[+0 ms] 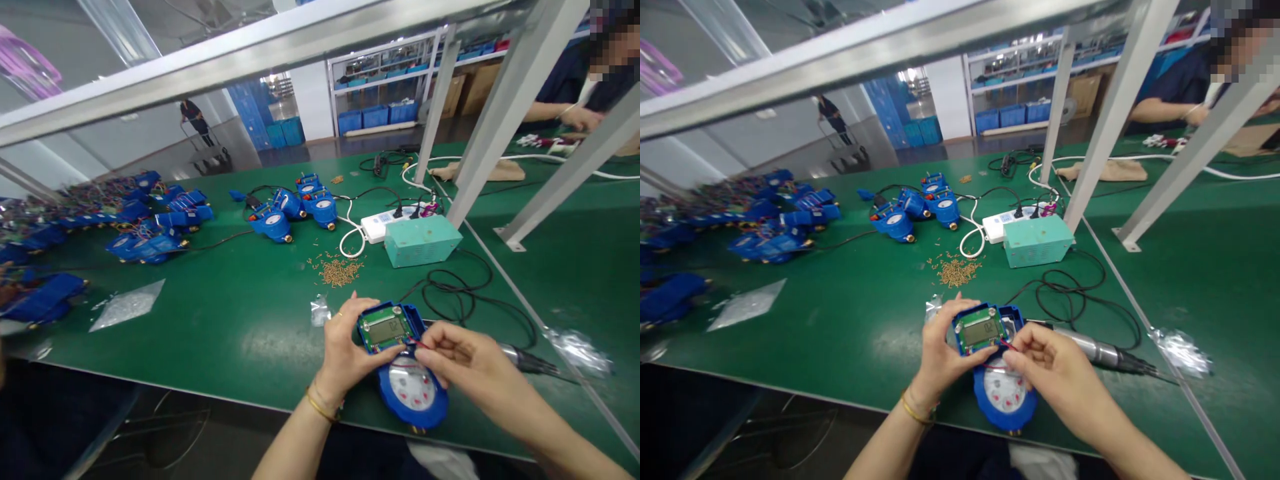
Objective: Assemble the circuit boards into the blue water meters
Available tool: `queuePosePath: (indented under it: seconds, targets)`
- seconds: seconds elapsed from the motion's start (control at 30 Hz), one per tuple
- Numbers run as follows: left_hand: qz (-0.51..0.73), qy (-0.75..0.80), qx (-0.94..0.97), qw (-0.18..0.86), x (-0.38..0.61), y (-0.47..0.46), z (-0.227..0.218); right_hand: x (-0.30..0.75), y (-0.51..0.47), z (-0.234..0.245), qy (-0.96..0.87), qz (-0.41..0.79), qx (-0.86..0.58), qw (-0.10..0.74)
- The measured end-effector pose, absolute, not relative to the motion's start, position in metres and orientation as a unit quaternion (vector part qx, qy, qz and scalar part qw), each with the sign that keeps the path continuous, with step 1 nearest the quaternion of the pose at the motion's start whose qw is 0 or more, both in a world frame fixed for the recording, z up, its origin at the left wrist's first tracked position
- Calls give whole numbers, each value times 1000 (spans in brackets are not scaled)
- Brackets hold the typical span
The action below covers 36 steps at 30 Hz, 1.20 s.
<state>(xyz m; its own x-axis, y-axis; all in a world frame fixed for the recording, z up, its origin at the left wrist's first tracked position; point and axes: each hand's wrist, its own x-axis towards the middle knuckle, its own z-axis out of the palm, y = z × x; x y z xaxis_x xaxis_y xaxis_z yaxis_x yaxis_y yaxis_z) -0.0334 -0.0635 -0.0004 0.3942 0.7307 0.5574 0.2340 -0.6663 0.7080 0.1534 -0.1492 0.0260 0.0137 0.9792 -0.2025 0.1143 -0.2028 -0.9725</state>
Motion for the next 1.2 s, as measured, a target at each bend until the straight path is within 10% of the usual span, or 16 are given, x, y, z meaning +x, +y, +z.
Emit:
queuePosePath:
  seconds: [0.47, 1.2]
  targets:
    - [472, 276, 819, 175, -32, -61, -4, 181, -121, 55, -623, 465, -600, 189]
    - [479, 301, 784, 255, -31, -58, -8, 192, -105, 51, -581, 515, -547, 314]
